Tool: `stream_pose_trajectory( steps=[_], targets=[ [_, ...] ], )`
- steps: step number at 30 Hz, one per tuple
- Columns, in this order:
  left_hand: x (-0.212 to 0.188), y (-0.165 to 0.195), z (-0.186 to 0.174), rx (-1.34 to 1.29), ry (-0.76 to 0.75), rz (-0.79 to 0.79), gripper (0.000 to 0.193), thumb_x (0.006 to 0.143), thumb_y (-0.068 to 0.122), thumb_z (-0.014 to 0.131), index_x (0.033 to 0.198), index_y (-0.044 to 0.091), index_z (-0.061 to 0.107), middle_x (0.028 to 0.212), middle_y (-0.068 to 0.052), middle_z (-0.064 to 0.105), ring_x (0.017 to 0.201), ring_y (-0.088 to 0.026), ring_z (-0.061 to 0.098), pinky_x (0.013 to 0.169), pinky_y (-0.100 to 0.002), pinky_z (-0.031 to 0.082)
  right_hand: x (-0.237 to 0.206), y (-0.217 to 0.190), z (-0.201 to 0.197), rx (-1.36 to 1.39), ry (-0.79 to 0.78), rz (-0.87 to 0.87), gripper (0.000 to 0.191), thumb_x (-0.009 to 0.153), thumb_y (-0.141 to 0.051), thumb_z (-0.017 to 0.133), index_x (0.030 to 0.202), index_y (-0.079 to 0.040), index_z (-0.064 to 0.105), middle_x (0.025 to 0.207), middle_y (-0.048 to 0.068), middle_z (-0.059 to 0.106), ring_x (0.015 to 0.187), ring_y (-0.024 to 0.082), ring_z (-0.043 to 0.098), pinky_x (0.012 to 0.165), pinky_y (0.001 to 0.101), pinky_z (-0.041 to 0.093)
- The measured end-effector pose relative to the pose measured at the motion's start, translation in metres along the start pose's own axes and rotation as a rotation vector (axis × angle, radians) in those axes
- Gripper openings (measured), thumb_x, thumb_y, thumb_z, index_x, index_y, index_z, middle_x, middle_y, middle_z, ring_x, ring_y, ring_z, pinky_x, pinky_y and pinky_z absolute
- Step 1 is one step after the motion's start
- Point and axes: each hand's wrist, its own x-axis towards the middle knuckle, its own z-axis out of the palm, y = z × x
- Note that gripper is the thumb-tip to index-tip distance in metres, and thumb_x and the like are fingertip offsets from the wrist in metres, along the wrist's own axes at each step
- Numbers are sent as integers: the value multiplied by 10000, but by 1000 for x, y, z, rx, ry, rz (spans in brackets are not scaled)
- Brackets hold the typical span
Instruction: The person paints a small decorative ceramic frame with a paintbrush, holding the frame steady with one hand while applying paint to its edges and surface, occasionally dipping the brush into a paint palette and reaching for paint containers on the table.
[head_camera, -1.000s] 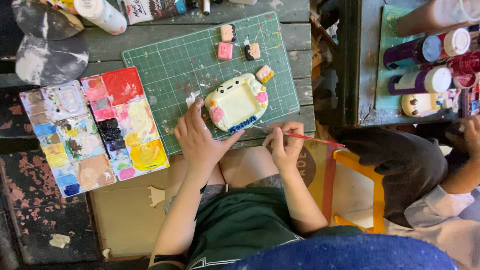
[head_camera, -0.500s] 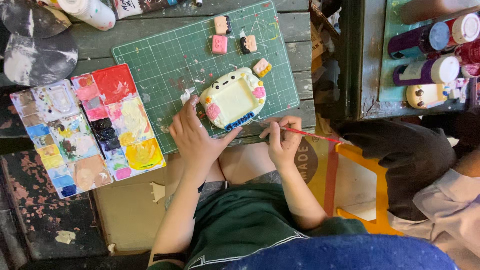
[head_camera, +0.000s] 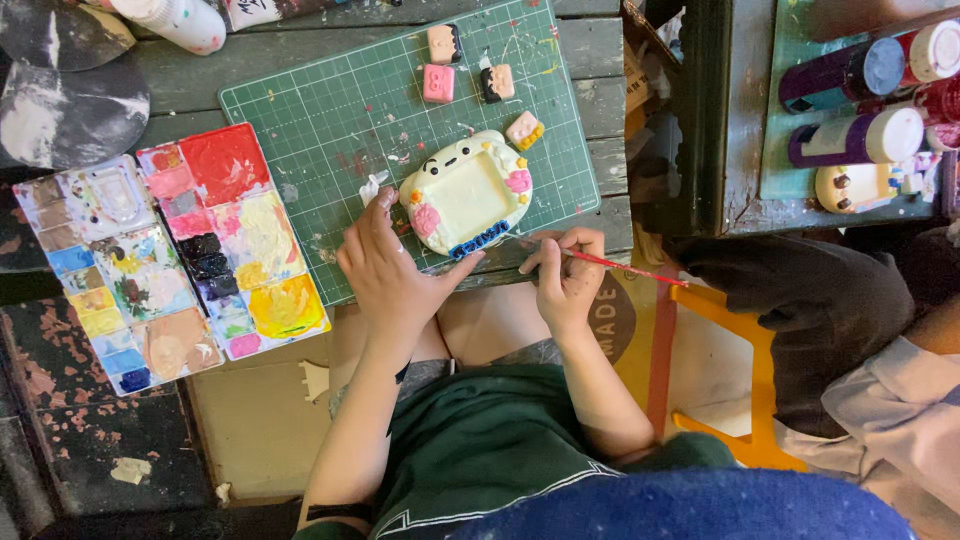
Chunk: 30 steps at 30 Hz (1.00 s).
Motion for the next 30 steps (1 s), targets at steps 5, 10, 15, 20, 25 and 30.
stream_pose_trajectory(
  steps=[5,10,15,20,25,30],
  targets=[
    [0,0,-1,0,10,14,1164,692,681,908,1492,26,372,1424,-169,531,1244,-364,518,1014,-502,375,-3,3,-2,168,61,84,177,1070,26,496,1105,-57,343,1033,201,672,631,131,651,506,202,435],
    [0,1,-2,-9,-27,-13,1159,681,663,914,1488,29,378,1422,-153,533,1239,-358,514,1014,-503,368,-5,4,-5,200,-30,24,201,1069,50,490,1139,-66,341,1086,204,656,721,147,656,594,222,467],
    [1,1,-2,-17,-11,-4,1157,689,660,918,1492,29,374,1425,-156,531,1239,-362,516,1018,-502,371,-3,1,-7,158,-82,28,211,1063,55,493,1127,-69,333,1092,208,669,720,139,654,594,224,477],
    [1,2,-2,-11,-10,-5,1149,688,658,916,1487,31,381,1423,-157,538,1230,-362,527,1009,-500,374,-1,-2,-4,146,-55,40,189,1074,54,496,1124,-54,349,1076,215,680,713,147,665,637,243,507],
    [1,2,-2,-7,-5,-2,1156,685,665,917,1488,27,382,1417,-154,539,1218,-360,527,1002,-499,379,0,-5,-3,135,-36,73,172,1066,47,493,1113,-44,355,1061,217,683,689,149,671,597,235,498],
    [1,1,-2,-5,6,16,1159,693,664,917,1490,25,370,1418,-157,534,1214,-360,525,1004,-498,379,1,-4,-3,113,-41,34,176,1074,52,495,1127,-36,353,1073,224,679,719,164,683,644,248,523]
  ],
)
